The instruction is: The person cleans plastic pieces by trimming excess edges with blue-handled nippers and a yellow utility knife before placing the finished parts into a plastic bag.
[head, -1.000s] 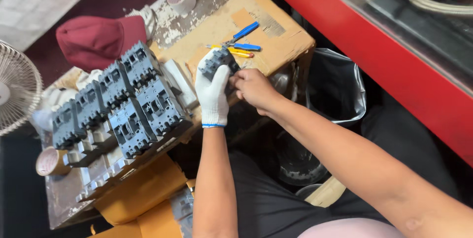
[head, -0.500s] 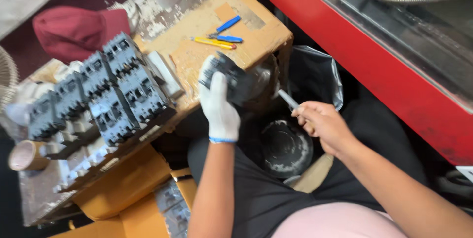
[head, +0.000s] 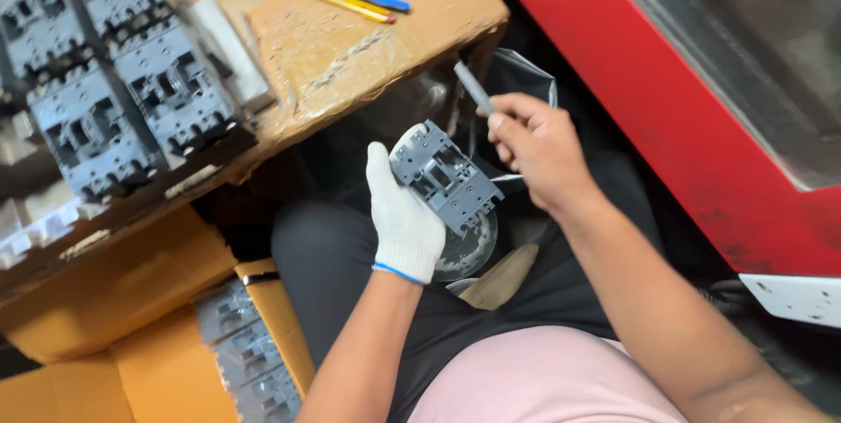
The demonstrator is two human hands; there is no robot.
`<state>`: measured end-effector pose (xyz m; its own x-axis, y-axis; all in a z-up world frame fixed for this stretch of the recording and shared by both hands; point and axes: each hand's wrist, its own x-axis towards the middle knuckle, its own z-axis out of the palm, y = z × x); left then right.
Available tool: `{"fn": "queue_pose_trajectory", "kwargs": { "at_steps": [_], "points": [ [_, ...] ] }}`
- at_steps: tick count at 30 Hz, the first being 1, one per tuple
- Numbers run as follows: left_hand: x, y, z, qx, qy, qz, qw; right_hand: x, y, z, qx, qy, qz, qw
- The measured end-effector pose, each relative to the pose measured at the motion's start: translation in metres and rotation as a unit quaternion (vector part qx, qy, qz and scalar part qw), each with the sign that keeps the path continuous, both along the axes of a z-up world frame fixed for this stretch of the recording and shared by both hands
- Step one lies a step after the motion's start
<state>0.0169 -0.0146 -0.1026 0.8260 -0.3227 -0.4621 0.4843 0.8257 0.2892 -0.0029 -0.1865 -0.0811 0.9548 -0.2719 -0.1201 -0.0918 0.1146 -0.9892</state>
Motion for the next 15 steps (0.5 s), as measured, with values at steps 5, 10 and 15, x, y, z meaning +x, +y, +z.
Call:
{"fn": "queue_pose_trajectory", "kwargs": {
  "at_steps": [5,10,15],
  "points": [
    [0.017,0.017,-0.016,0.03,-0.043,0.019,0.998,0.057,0.01,0.007,-0.113,-0.047,0.079,0.989],
    [0.034,0.026,-0.017,0.053,-0.011,0.038,0.998,0.158,0.051,-0.013,-0.279,-0.159,0.154,0.934],
    [0.043,0.035,-0.007,0.037,-0.025,0.062,0.997,0.215,0.074,-0.032,-0.494,-0.281,0.044,0.822]
  ]
}}
